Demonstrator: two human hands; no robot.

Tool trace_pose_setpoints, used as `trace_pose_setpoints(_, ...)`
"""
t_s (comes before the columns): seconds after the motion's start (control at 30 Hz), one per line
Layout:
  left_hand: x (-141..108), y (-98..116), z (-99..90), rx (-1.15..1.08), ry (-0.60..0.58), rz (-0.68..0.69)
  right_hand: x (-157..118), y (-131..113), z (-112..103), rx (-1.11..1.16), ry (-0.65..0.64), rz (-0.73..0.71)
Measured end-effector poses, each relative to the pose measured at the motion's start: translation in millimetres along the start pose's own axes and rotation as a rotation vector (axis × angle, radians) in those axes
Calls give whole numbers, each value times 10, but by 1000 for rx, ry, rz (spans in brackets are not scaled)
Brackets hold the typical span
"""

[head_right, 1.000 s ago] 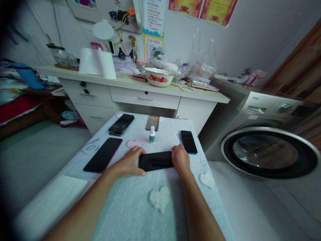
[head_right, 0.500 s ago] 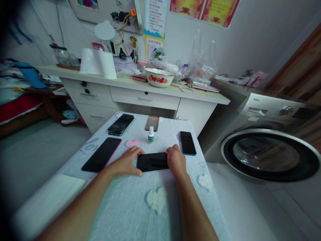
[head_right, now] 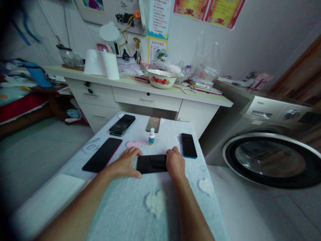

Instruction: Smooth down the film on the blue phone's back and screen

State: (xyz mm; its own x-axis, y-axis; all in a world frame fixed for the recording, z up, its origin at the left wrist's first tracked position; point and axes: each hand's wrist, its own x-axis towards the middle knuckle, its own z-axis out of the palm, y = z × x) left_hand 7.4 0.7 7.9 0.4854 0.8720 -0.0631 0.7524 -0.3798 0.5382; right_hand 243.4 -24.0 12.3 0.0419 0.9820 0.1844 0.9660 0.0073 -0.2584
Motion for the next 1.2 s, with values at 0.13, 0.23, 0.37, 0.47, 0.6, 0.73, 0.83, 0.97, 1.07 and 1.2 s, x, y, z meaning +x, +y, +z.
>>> trace_pose_setpoints(0.13, -1, 13, -17, -23, 9, 8, -17, -89, 6, -4, -34, -27)
trace_pose_setpoints(0.23, -2, 9, -16, -41, 17, 17, -36, -99, 4, -1, -40, -25)
trace_pose_setpoints(0.37, 1, -31, 17, -50, 33, 45, -67, -51, -3, 23, -29, -19)
trace_pose_setpoints(0.47, 6, -61, 43, -46, 38, 54, -90, 1, -13, 31, -21, -4)
trace_pose_setpoints(0.6, 10, -78, 41, -38, 30, 64, -107, 52, -26, 15, -10, 6)
trace_pose_setpoints(0.73, 8, -87, 11, -24, 14, 85, -98, 45, -24, -12, -1, 4)
trace_pose_setpoints(0.83, 10, -90, -6, -39, 1, 98, -74, -2, -17, -29, -6, 11)
trace_pose_setpoints(0.97, 20, -88, -11, -46, -10, 84, -41, -103, -8, -69, -42, 5)
trace_pose_setpoints(1.07, 26, -89, -6, -50, 0, 68, -36, -177, -6, -98, -67, -24)
trace_pose_setpoints(1.2, 27, -98, 8, -58, 1, 63, -56, -226, -8, -92, -84, -64)
